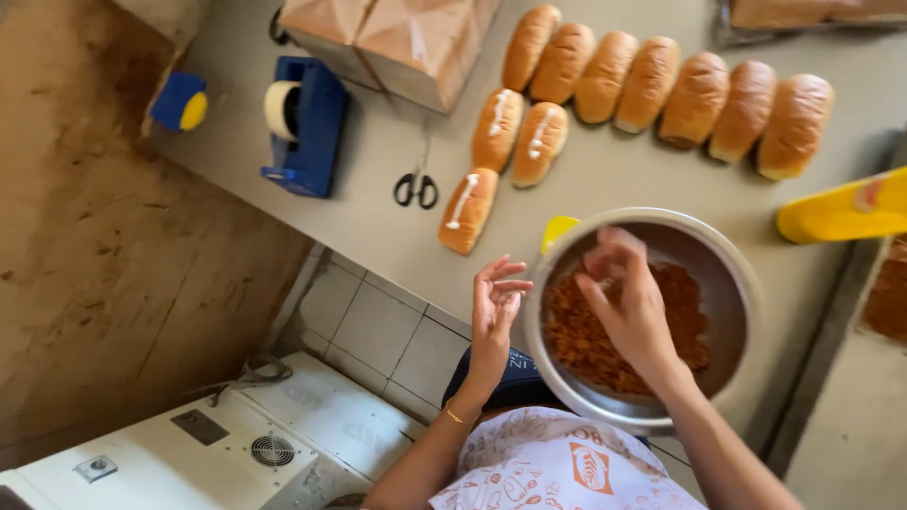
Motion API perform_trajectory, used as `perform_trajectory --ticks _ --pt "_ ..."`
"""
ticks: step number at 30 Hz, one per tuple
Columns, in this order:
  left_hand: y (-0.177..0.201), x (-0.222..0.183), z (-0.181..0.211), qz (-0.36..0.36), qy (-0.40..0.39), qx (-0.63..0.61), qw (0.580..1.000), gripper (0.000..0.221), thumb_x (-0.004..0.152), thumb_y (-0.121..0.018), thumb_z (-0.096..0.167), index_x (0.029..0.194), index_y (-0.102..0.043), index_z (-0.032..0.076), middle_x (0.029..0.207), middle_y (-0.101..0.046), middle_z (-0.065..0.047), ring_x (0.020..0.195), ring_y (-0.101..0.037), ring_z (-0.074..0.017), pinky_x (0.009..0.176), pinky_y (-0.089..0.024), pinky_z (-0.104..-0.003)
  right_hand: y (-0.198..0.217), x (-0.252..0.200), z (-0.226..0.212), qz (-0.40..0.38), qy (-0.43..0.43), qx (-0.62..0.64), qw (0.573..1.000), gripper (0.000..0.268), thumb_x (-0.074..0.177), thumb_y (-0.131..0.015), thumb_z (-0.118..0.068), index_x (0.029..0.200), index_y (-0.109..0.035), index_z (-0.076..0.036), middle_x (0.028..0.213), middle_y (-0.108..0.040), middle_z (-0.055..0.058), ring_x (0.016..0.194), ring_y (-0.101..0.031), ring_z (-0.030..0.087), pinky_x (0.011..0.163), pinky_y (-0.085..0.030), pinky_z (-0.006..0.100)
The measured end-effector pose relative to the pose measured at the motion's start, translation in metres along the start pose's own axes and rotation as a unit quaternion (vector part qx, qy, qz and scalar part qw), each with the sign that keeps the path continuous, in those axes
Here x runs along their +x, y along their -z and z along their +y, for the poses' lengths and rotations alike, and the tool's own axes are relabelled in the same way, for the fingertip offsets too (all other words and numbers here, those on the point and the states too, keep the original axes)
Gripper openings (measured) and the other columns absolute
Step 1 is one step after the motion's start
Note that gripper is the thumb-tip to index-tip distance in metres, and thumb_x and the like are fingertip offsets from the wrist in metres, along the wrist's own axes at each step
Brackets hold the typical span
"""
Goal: Applying cream and meat floss coating to bread buns.
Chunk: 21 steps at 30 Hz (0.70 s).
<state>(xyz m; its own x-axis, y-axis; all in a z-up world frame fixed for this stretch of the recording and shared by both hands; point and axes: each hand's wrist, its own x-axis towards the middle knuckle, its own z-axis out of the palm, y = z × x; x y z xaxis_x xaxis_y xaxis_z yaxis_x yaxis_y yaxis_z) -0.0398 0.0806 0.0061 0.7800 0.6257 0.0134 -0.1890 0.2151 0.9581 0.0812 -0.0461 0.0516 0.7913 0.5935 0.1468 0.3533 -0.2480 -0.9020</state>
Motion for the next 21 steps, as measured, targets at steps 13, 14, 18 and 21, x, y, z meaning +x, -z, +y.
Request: perform_trajectory --ticks 13,14,18,21 --pt "0.141 0.081 -0.062 0.100 0.034 0.015 0.994 0.060 0.106 -0.043 0.028 0.157 -0.017 0.010 0.148 -0.047 -0.019 0.138 -0.041 -0.0286 0.116 -0.030 -0.045 -0.236 0.051 0.051 0.097 -0.287 0.255 0.918 0.119 0.072 -0.088 0.001 0.154 -0.003 -0.012 0.145 -0.031 0.030 0.135 -0.040 0.043 0.113 -0.035 0.050" --pt "0.143 0.084 -0.078 0.101 0.036 0.011 0.994 0.060 0.106 -0.043 0.028 0.157 -0.017 0.010 0.148 -0.047 -0.019 0.138 -0.041 -0.0286 0.116 -0.030 -0.045 -0.241 0.051 0.057 0.097 -0.288 0.251 0.919 0.119 0.072 -0.088 0.001 0.154 -0.003 -0.012 0.145 -0.031 0.030 0.135 -0.040 0.043 0.113 -0.035 0.050" --pt "0.140 0.098 -0.097 0.050 0.098 -0.062 0.992 0.061 0.109 -0.034 0.042 0.160 -0.013 0.014 0.149 -0.042 -0.022 0.134 -0.046 -0.0334 0.116 -0.034 -0.046 -0.250 0.057 0.059 0.158 -0.264 0.221 0.926 0.122 0.072 -0.094 -0.006 0.155 -0.006 -0.018 0.145 -0.033 0.028 0.135 -0.044 0.040 0.113 -0.039 0.044" --pt "0.132 0.090 -0.069 0.046 0.149 -0.102 0.982 0.057 0.109 -0.031 0.045 0.158 -0.023 0.019 0.141 -0.050 -0.013 0.125 -0.052 -0.0258 0.107 -0.041 -0.039 -0.241 0.048 0.046 0.178 -0.229 0.250 0.924 0.122 0.073 -0.091 0.001 0.155 -0.004 -0.016 0.137 -0.038 0.025 0.124 -0.051 0.034 0.107 -0.044 0.042"
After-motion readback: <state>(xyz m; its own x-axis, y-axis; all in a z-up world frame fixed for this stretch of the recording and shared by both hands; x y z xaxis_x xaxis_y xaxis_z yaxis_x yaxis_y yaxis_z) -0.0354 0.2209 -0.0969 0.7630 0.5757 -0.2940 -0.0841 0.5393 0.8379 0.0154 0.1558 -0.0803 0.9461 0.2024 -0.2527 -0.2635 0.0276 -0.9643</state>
